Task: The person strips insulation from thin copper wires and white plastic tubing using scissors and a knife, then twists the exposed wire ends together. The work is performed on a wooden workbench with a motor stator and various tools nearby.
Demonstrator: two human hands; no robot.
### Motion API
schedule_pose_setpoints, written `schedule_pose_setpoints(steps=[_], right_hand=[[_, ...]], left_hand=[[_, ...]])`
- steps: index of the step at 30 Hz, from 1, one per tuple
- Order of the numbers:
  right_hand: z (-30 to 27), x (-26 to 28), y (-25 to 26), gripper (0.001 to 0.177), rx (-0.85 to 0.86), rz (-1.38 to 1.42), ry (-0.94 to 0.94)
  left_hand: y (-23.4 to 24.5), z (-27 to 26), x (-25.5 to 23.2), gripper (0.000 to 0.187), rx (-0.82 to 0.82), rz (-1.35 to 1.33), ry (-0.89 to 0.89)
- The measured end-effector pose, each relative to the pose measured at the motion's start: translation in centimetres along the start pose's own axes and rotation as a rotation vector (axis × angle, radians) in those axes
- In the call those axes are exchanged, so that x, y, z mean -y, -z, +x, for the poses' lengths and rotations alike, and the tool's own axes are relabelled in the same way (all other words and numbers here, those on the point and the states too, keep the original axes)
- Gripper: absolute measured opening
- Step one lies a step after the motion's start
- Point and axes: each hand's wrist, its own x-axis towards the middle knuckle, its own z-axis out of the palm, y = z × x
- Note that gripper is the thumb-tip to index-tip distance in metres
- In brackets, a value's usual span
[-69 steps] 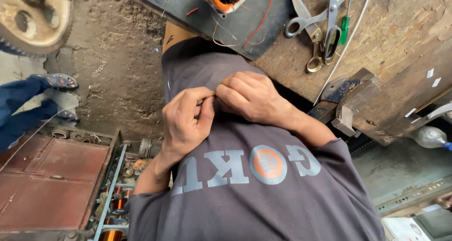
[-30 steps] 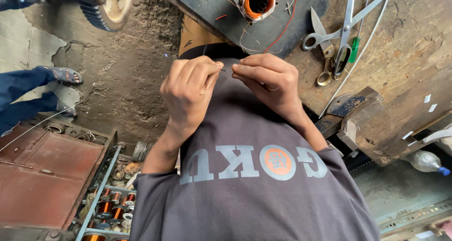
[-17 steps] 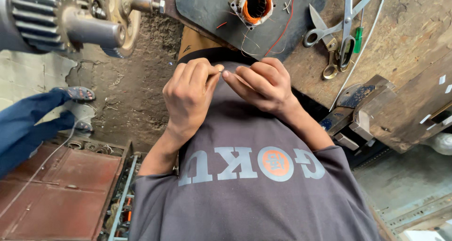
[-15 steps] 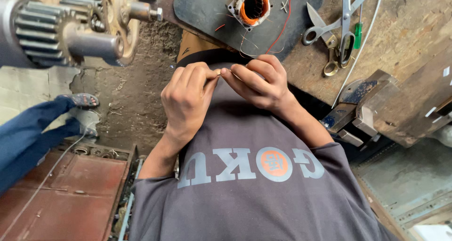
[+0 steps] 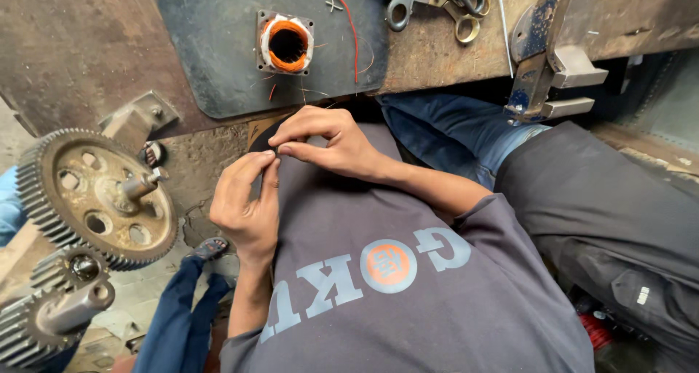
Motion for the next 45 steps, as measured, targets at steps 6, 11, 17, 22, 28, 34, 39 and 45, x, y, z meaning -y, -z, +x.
schedule_pose_setpoints(steps=[6, 11, 17, 22, 28, 34, 39, 45], right_hand=[[0.0, 0.5, 1.2, 0.016, -0.084, 0.004, 0.01], [0.2, 0.6, 4.7, 0.017, 0.021, 0.193, 0.113], [1.7, 1.7, 10.7, 0.018, 0.476, 0.419, 0.202], [3.4, 2.4, 12.8, 0.018, 0.786, 0.402, 0.223], [3.5, 2.5, 13.1, 0.019, 0.746, 0.409, 0.283], [1.1, 4.4, 13.4, 0.023, 0.498, 0.098, 0.317], [-0.1, 6.0, 13.1, 0.029, 0.233, -0.232, 0.393], [-0.4, 5.6, 11.4, 0.032, 0.077, -0.281, 0.392]], left_hand=[[-1.1, 2.2, -1.7, 0.023, 0.059, 0.108, -0.108], [-2.8, 2.8, -4.4, 0.022, 0.049, 0.03, -0.047], [-4.5, 2.1, -6.2, 0.017, 0.227, -0.352, 0.185], [-5.6, 1.1, -6.9, 0.018, 0.242, -0.443, 0.209], [-6.6, -0.5, -7.2, 0.029, 0.269, -0.543, 0.36], [-7.5, 0.6, -6.3, 0.016, 0.278, -0.468, 0.276], [-7.0, 2.1, -8.2, 0.02, 0.082, -0.203, 0.153], [-5.7, 4.1, -8.9, 0.028, 0.052, 0.064, -0.109]])
